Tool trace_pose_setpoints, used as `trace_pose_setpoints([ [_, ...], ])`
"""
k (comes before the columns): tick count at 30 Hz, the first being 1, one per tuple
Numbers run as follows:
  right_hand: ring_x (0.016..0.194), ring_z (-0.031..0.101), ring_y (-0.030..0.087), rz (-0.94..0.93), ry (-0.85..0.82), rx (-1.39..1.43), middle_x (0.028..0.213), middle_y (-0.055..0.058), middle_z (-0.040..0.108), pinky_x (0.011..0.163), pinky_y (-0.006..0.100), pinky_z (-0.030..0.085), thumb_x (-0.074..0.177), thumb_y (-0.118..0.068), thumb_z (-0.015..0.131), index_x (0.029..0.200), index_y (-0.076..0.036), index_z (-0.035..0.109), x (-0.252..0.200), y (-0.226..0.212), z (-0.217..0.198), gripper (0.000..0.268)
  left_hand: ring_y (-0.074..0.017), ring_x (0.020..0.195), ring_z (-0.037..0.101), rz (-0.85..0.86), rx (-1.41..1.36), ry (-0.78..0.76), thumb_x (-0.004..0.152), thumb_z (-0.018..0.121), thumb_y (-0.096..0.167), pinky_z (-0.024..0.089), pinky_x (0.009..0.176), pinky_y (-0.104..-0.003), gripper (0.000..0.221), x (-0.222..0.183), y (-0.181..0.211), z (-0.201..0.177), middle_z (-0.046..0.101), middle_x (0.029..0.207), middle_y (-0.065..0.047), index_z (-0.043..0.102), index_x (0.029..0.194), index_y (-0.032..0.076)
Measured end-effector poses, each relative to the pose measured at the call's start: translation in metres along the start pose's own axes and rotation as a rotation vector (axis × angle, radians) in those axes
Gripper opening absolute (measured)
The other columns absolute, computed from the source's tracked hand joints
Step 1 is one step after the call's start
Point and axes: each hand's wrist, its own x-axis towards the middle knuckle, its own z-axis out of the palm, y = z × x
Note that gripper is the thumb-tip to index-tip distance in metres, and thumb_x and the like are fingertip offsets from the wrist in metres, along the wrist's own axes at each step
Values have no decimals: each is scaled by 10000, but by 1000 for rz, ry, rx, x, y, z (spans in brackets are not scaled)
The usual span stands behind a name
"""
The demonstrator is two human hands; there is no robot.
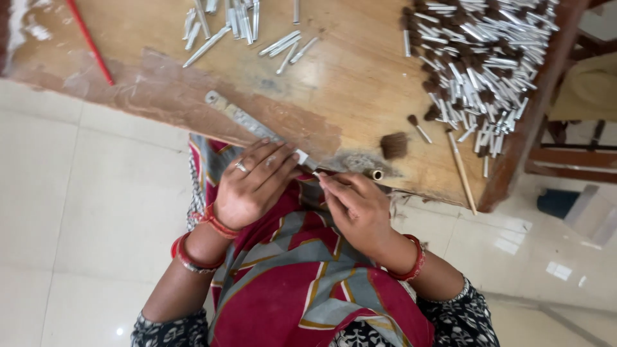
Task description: Assembling cosmetic brushes by inserting hair bundles into metal ferrules.
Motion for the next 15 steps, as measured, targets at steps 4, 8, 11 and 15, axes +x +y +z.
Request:
trace_pose_setpoints([
  [4,853,706,219,-9,47,-31,1020,108,719,697,327,557,887,22,781,1163,-45,747,0,0,-28,286,-280,1169,667,6,12,33,866,877,128,541,1069,-448,333,9,8,7,700,1229,-118,736,1143,11],
  [8,877,700,207,12,196,-164,1024,77,738,731,315,545,914,5,782,1172,-63,755,7,26,-61,268,-295,1060,712,-81,-132,47,872,863,102,582,916,-408,267,27,16,9,720,1175,-123,731,1086,10],
  [11,933,690,219,112,289,-309,1049,73,739,804,343,537,941,-30,794,1166,-89,769,14,58,-86,234,-287,1008,732,-145,-326,38,911,823,73,597,859,-375,231,54,21,15,731,1142,-131,717,1107,8],
  [15,1084,608,286,256,316,-450,1141,116,692,935,394,491,995,-48,785,1225,-80,762,11,82,-105,234,-262,724,690,-318,-541,-241,903,811,116,554,672,-362,214,107,27,31,742,966,-129,753,1085,20],
])
